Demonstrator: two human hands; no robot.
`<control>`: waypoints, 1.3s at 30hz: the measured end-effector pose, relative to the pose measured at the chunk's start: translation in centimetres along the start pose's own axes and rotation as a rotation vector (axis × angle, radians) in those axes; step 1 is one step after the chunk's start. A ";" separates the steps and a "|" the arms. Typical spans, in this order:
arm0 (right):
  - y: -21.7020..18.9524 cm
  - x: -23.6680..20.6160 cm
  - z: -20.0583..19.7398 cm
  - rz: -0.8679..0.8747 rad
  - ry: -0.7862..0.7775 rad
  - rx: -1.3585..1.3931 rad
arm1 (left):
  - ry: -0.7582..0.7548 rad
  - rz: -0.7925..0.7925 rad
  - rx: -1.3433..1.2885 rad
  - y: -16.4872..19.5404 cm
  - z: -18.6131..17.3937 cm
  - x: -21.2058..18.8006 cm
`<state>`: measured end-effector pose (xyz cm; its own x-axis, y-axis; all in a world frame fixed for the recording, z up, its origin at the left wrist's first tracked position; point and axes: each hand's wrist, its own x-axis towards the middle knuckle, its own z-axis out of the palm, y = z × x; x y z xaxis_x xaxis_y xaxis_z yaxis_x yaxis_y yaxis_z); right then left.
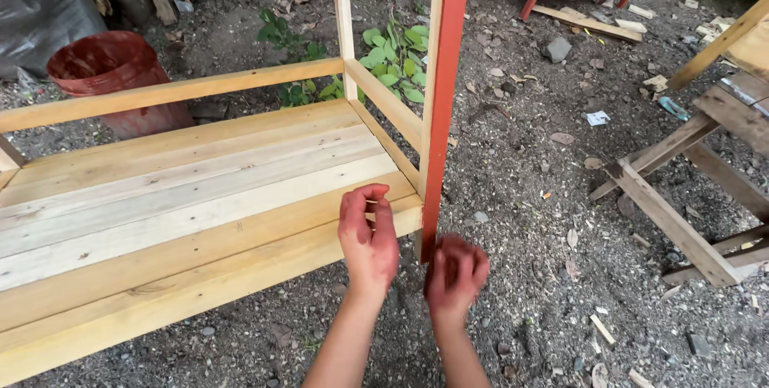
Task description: The person applies reddish-brown stain to a wooden shelving unit using a cloth. They wipe the top shelf, side rails, and lower shelf slats, spreading the stain evenly across the surfaces.
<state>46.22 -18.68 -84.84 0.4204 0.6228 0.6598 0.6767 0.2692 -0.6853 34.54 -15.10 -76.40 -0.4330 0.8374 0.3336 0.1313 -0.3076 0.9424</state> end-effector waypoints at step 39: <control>3.1 7.2 1.7 0.429 -0.150 0.434 | -0.146 -0.244 0.127 -10.6 0.5 -8.2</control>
<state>50.33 -12.10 -82.79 0.4896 0.8293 0.2693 0.1459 0.2265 -0.9630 37.18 -18.51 -89.13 -0.3338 0.9385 0.0885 0.1540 -0.0383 0.9873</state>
